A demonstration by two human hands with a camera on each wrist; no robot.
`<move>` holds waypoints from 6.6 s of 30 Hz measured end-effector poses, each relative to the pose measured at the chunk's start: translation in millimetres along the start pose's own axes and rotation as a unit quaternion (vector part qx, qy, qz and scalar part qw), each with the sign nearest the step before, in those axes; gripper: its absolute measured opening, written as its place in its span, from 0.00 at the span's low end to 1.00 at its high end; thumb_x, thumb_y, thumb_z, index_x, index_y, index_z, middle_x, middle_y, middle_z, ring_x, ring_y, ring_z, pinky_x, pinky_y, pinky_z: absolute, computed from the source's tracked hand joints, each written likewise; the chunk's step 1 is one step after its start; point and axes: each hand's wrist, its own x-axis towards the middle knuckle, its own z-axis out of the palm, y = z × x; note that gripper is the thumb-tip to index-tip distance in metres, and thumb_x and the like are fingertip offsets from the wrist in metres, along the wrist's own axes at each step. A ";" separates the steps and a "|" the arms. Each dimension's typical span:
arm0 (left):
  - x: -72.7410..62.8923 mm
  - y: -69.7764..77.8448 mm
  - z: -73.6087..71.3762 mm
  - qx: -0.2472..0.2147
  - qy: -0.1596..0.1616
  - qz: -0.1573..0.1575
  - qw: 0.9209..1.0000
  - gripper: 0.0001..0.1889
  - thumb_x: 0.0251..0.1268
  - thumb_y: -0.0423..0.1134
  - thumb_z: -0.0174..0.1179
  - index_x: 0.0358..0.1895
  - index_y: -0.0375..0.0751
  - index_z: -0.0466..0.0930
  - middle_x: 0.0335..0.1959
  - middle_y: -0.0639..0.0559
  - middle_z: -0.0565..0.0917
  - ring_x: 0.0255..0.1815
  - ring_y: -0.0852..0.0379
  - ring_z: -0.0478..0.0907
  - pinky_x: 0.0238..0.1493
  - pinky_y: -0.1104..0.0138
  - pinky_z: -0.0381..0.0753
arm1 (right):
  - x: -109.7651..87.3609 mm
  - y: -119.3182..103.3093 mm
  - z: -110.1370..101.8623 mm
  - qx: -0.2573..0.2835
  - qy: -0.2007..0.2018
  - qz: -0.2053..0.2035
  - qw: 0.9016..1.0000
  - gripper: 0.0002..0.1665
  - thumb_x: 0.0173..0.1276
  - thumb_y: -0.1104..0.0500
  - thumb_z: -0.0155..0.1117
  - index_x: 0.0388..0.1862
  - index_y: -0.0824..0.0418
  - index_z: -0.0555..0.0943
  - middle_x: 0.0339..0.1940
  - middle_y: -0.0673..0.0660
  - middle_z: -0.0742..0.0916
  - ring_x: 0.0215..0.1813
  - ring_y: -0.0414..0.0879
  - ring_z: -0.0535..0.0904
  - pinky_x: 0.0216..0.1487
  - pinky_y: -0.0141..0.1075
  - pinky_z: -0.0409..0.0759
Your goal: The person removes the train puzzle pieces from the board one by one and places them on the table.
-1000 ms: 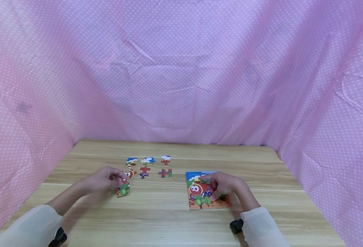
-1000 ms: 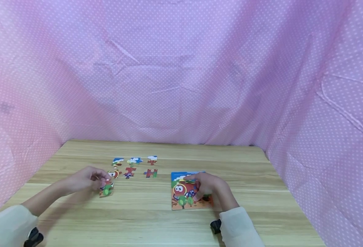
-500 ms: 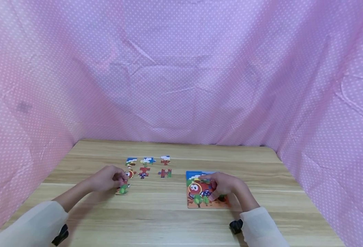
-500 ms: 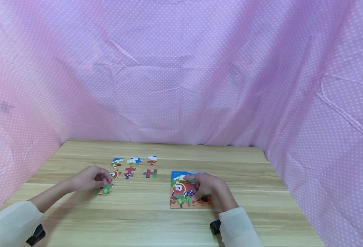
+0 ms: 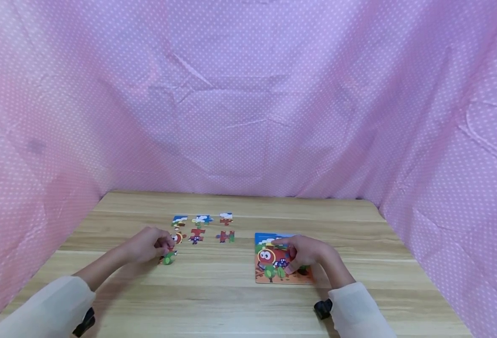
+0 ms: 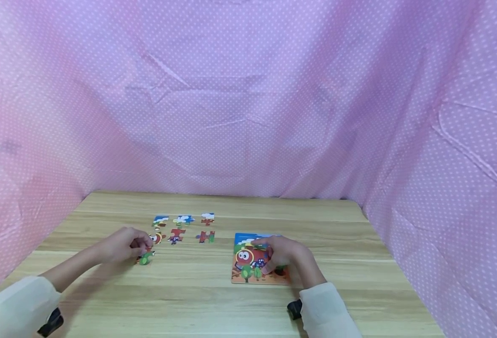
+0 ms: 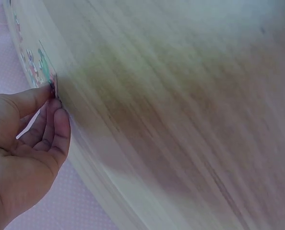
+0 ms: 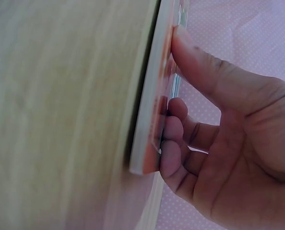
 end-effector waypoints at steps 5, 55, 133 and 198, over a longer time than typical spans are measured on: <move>5.2 4.3 -1.1 -0.005 0.008 -0.002 1.000 0.06 0.67 0.25 0.64 0.39 0.40 0.84 0.29 0.57 0.80 0.32 0.62 0.74 0.33 0.70 0.76 | 0.0 0.3 0.6 -0.003 0.001 0.003 1.000 0.44 0.57 0.62 0.81 0.72 0.43 0.76 0.35 0.54 0.79 0.39 0.48 0.72 0.40 0.41 0.73; 118.9 173.0 132.3 0.000 -0.111 0.123 0.986 0.12 0.58 0.47 0.77 0.40 0.50 0.84 0.31 0.63 0.81 0.32 0.68 0.74 0.37 0.75 0.77 | -1.9 4.9 -2.2 0.016 -0.017 -0.034 0.999 0.46 0.58 0.63 0.81 0.75 0.48 0.73 0.32 0.55 0.79 0.36 0.46 0.71 0.35 0.39 0.71; 114.1 187.1 143.3 -0.142 -0.067 0.003 0.988 0.09 0.56 0.29 0.76 0.30 0.42 0.83 0.26 0.58 0.82 0.29 0.65 0.78 0.32 0.72 0.78 | -15.2 24.8 -15.1 -0.041 -0.010 -0.062 0.997 0.16 0.59 0.65 0.79 0.34 0.59 0.77 0.30 0.53 0.80 0.35 0.45 0.74 0.37 0.39 0.72; 3.7 30.3 15.8 -0.188 -0.037 -0.049 0.980 0.01 0.67 0.28 0.63 0.39 0.33 0.83 0.36 0.47 0.84 0.33 0.55 0.75 0.31 0.69 0.76 | -19.8 19.3 -15.0 -0.039 -0.015 -0.056 0.998 0.14 0.63 0.63 0.77 0.36 0.59 0.77 0.32 0.54 0.81 0.36 0.46 0.74 0.38 0.39 0.72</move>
